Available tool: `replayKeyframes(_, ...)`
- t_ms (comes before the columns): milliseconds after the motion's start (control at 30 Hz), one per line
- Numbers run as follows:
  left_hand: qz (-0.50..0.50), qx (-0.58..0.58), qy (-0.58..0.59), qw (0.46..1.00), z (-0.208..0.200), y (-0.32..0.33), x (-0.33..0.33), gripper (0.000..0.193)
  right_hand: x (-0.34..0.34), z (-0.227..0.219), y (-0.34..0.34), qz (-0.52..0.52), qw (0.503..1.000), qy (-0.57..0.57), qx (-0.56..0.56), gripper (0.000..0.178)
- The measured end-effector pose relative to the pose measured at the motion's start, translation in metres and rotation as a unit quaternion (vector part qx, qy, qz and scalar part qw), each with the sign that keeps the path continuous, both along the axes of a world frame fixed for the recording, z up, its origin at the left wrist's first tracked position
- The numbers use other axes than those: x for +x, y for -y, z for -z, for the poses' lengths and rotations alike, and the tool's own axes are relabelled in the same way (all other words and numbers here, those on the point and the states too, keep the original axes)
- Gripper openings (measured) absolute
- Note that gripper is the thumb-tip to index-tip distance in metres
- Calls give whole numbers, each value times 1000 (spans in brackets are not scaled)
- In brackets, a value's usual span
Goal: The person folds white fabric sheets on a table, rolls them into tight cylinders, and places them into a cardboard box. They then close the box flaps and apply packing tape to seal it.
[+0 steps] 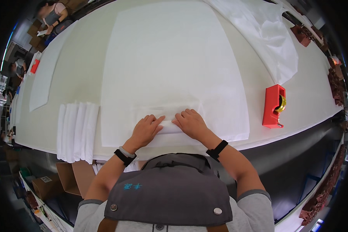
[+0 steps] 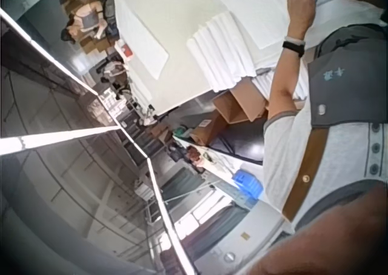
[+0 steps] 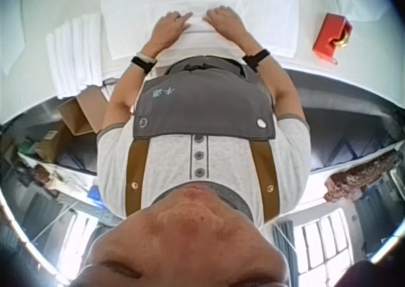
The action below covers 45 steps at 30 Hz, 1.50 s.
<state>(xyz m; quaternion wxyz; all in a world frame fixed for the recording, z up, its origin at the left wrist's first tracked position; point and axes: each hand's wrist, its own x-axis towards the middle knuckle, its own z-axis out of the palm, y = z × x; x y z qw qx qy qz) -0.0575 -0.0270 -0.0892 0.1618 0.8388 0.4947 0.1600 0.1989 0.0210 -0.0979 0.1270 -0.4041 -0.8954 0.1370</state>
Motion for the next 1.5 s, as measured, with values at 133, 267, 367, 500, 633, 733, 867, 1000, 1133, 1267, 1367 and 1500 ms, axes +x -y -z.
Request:
replayKeyframes(133,-21,-36,10,999,1,-6,-4,39,-4,6,-4,23,996,-5,83,31)
replayKeyframes(267,-26,-69,-46,996,-3,-14,-3,40,-2,10,-16,40,999,2,-24,32)
replayKeyframes(367,-25,-104,-59,992,-8,-22,-2,40,2,9,-29,27,998,-16,-55,35)
replayKeyframes(500,-11,-38,-24,999,6,-33,-16,41,-3,5,-41,6,997,-48,-53,37)
replayKeyframes(633,141,113,-50,982,-1,-18,-6,56,3,10,-43,-4,998,-47,-29,33)
replayKeyframes(733,139,105,-67,982,8,-27,-13,55,0,22,-41,-52,987,-56,144,30)
replayKeyframes(867,145,63,-65,985,9,-32,-12,54,0,6,-4,-119,974,-78,177,32)
replayKeyframes(1000,113,165,-105,974,4,-12,17,58,2,3,-18,-114,988,-93,50,33)
replayKeyframes(1133,80,158,-126,976,12,-19,28,59,8,16,-47,-103,993,-47,36,32)
replayKeyframes(1267,103,72,-55,991,11,-46,16,53,5,-9,-21,-115,965,-12,234,39)
replayKeyframes(1367,93,-5,-1,996,13,-61,7,51,3,3,-36,-120,982,12,148,43)
replayKeyframes(1500,98,137,-95,981,8,-59,16,59,1,5,-56,-130,990,1,62,50)
